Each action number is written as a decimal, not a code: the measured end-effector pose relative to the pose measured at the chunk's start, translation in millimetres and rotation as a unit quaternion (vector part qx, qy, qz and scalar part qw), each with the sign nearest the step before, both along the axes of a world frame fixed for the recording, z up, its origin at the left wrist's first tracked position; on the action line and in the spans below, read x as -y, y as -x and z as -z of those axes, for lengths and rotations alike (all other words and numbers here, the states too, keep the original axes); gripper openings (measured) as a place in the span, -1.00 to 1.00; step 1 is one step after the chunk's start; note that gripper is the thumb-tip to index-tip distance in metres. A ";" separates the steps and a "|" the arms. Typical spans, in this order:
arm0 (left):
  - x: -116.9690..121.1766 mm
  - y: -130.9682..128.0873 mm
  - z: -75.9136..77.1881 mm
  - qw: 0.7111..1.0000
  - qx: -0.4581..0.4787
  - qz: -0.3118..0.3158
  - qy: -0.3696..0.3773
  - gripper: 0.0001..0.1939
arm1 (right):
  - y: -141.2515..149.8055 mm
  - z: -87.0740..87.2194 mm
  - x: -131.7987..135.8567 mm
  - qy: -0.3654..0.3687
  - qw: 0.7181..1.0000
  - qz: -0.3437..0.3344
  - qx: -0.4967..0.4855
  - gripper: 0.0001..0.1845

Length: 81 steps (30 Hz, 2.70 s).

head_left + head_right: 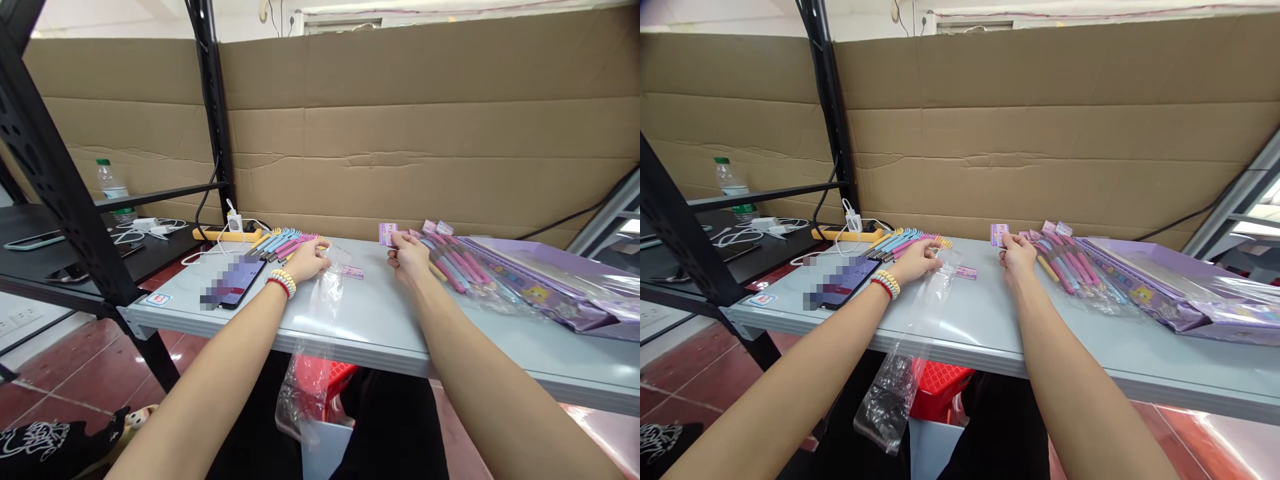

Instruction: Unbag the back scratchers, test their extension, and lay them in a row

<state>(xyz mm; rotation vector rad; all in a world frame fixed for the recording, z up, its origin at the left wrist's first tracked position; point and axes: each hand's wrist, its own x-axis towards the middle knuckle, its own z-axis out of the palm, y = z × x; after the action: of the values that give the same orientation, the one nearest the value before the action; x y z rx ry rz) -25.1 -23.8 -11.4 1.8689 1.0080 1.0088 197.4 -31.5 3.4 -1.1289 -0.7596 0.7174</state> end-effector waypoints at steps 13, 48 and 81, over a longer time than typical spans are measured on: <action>-7.4 -1.3 2.9 0.999 0.015 -0.029 -0.026 -0.61 | 17.1 15.3 -3.4 0.052 0.959 -0.131 0.245 -0.84; -12.3 0.2 3.3 0.985 -0.021 -0.136 -0.105 -0.69 | 16.5 15.8 1.9 0.212 0.908 -0.135 0.335 -0.74; -6.4 -1.5 -0.3 0.985 -0.027 -0.133 -0.108 -0.69 | 21.8 15.6 9.3 0.114 0.784 -0.197 0.578 -0.71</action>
<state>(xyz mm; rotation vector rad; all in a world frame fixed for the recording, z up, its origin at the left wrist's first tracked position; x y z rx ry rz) -23.6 -17.4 -11.0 1.9785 1.2472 1.2727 175.6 -40.8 -12.2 -1.6438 -2.0454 0.3830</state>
